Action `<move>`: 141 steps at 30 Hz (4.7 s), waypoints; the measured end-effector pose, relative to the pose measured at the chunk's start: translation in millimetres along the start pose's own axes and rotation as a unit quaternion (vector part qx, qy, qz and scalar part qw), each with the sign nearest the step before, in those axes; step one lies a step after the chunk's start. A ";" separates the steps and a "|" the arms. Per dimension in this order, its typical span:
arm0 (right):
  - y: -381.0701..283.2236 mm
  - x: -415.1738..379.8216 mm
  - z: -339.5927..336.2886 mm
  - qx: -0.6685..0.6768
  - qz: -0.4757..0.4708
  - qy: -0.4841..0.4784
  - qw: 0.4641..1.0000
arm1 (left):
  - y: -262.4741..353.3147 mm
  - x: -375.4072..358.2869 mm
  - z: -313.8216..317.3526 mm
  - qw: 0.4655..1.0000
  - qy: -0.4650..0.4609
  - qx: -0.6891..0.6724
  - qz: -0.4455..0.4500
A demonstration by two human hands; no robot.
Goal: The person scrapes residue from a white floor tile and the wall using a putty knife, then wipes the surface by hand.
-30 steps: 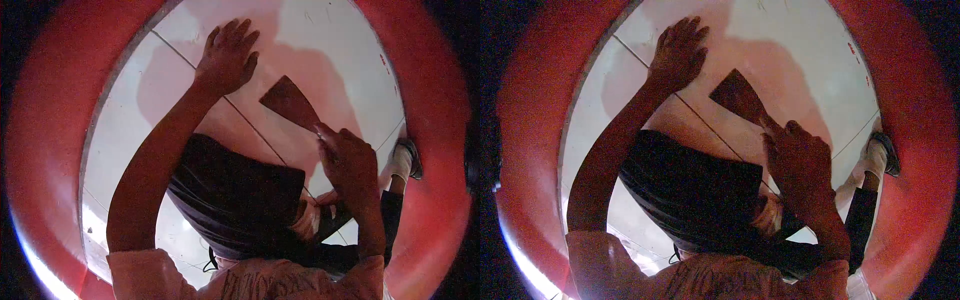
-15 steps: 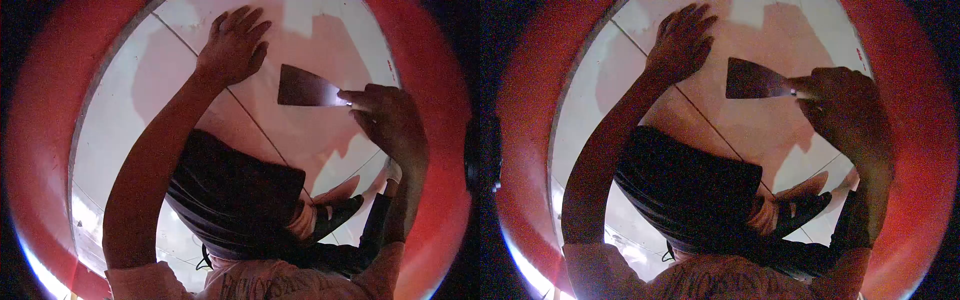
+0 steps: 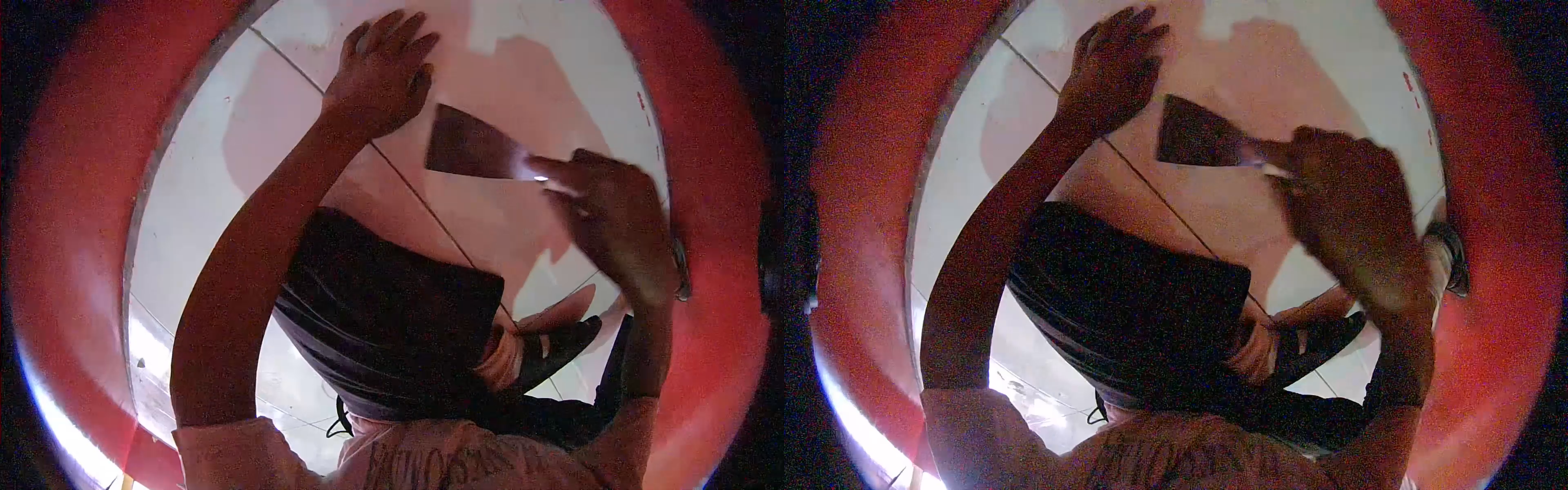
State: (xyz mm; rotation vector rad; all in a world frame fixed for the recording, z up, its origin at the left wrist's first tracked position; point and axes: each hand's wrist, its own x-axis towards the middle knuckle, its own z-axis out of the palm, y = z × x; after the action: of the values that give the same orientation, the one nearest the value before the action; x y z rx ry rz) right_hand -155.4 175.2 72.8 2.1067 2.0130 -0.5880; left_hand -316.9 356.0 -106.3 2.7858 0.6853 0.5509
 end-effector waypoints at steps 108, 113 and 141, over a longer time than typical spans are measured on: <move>-42.6 -168.9 82.7 0.175 0.339 0.417 0.825 | 182.3 44.6 -74.7 0.669 -0.162 -0.714 -0.130; -42.9 -169.3 86.0 0.120 0.338 0.399 0.844 | 154.5 58.8 -53.1 0.608 0.053 -0.716 -0.339; -45.5 -175.2 89.3 0.150 0.310 0.362 0.866 | 148.7 60.9 -51.5 0.703 -0.049 -0.659 -0.264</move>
State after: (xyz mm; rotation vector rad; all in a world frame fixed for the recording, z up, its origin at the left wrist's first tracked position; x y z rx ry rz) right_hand -217.0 -16.9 67.1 3.3142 1.3441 0.0361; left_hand -228.3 262.7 2.9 1.1781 0.6200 0.4577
